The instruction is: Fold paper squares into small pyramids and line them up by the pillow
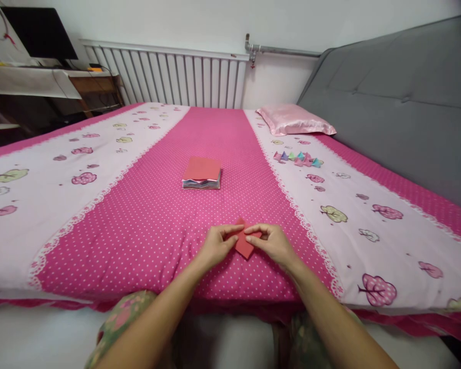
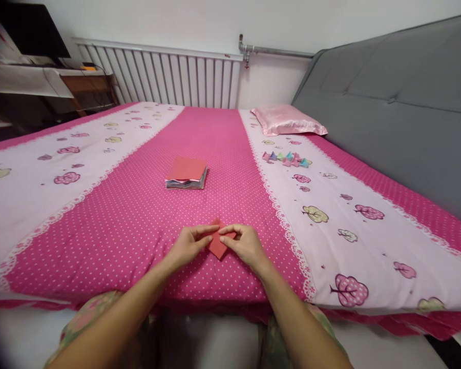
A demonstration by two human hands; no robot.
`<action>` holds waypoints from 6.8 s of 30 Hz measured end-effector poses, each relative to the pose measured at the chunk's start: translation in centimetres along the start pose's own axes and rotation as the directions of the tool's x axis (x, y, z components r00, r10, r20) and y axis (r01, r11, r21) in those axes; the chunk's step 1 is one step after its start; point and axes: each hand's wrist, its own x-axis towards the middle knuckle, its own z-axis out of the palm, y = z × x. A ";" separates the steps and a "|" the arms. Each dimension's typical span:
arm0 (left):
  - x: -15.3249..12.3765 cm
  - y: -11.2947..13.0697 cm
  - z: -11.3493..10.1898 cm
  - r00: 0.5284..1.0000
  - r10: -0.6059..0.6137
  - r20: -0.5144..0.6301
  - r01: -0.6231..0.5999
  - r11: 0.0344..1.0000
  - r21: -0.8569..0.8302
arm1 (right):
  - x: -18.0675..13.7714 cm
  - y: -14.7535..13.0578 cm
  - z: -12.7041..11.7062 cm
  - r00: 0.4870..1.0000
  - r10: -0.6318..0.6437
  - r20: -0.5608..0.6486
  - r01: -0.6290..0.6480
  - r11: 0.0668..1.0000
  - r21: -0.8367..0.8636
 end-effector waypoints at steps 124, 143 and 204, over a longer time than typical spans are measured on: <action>-1.5 -0.2 -0.4 0.957 0.179 -0.226 0.046 0.678 0.733 | 0.1 1.5 -0.8 0.985 -0.094 -0.148 -0.025 0.763 -0.646; -0.5 -0.7 0.8 0.942 0.163 -0.295 0.125 0.643 0.755 | 0.3 2.0 -0.2 0.967 -0.204 -0.152 0.074 0.797 -0.599; -3.8 -2.5 1.7 0.884 0.335 0.327 -0.423 0.269 0.866 | 1.4 1.9 1.5 0.964 -0.128 -0.233 -0.088 0.675 -0.732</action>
